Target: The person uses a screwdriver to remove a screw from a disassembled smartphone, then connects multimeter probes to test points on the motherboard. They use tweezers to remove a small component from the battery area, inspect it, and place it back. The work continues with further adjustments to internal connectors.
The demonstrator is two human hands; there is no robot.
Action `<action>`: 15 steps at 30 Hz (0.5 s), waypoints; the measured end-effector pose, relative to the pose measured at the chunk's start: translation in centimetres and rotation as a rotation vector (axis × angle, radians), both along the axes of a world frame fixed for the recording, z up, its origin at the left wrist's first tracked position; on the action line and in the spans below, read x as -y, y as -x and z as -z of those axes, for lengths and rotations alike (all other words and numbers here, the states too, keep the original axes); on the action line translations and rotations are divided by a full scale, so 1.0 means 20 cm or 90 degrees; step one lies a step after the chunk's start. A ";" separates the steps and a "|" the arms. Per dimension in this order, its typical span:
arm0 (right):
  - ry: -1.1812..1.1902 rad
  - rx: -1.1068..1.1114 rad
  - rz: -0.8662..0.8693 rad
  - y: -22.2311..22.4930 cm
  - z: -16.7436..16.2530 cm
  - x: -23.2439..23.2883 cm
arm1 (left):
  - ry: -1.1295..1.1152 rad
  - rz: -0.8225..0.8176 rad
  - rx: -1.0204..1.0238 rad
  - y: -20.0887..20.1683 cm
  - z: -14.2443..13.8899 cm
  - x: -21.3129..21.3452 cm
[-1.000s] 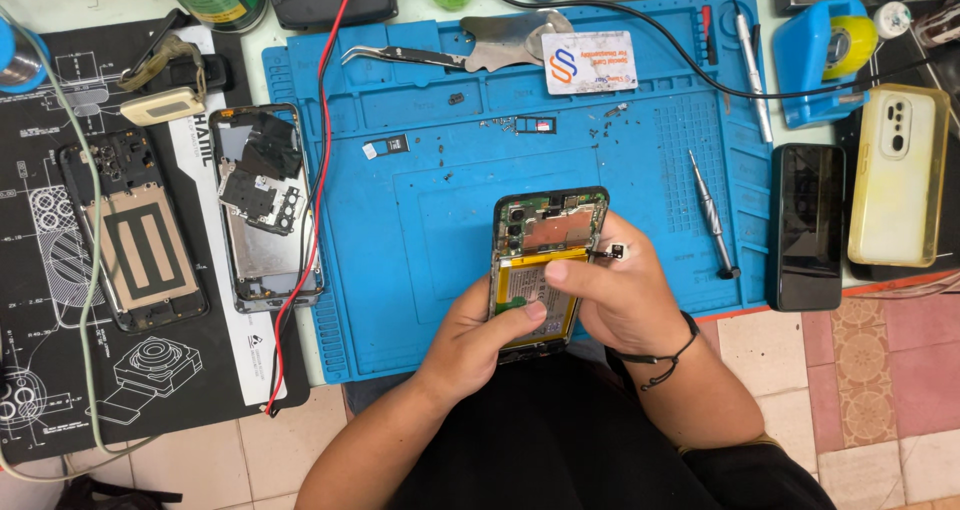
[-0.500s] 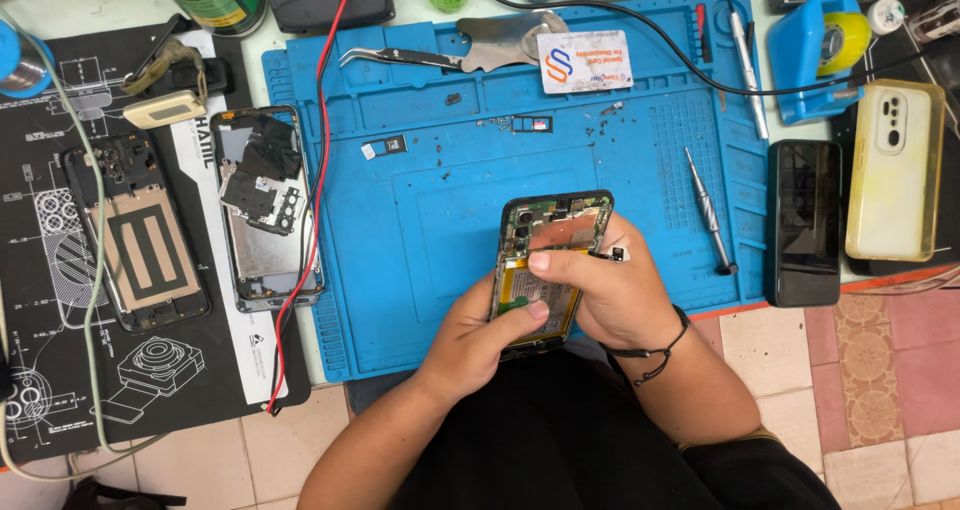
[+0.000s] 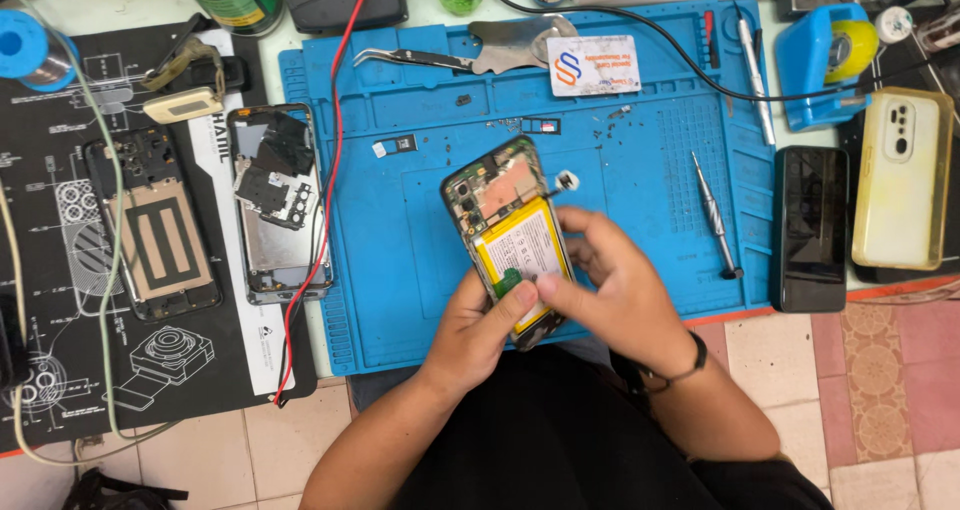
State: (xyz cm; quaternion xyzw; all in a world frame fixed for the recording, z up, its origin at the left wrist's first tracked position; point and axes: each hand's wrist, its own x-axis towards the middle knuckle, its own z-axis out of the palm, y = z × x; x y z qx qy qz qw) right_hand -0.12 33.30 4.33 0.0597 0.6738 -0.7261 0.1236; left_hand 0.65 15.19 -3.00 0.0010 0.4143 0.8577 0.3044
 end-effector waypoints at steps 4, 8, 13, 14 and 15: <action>-0.294 -0.270 -0.135 -0.02 -0.04 -0.01 | -0.077 0.068 -0.159 -0.01 -0.10 0.06; -0.385 -0.287 -0.182 0.05 -0.10 0.02 | 0.057 0.198 -0.280 -0.05 -0.27 0.22; -0.555 -0.270 -0.326 0.16 -0.16 0.16 | 0.291 0.319 -0.517 -0.17 -0.38 0.71; -0.614 -0.291 -0.366 0.18 -0.15 0.20 | 0.290 0.291 -0.507 -0.22 -0.37 0.81; -0.671 -0.316 -0.402 0.21 -0.14 0.25 | 0.292 0.266 -0.498 -0.25 -0.35 0.92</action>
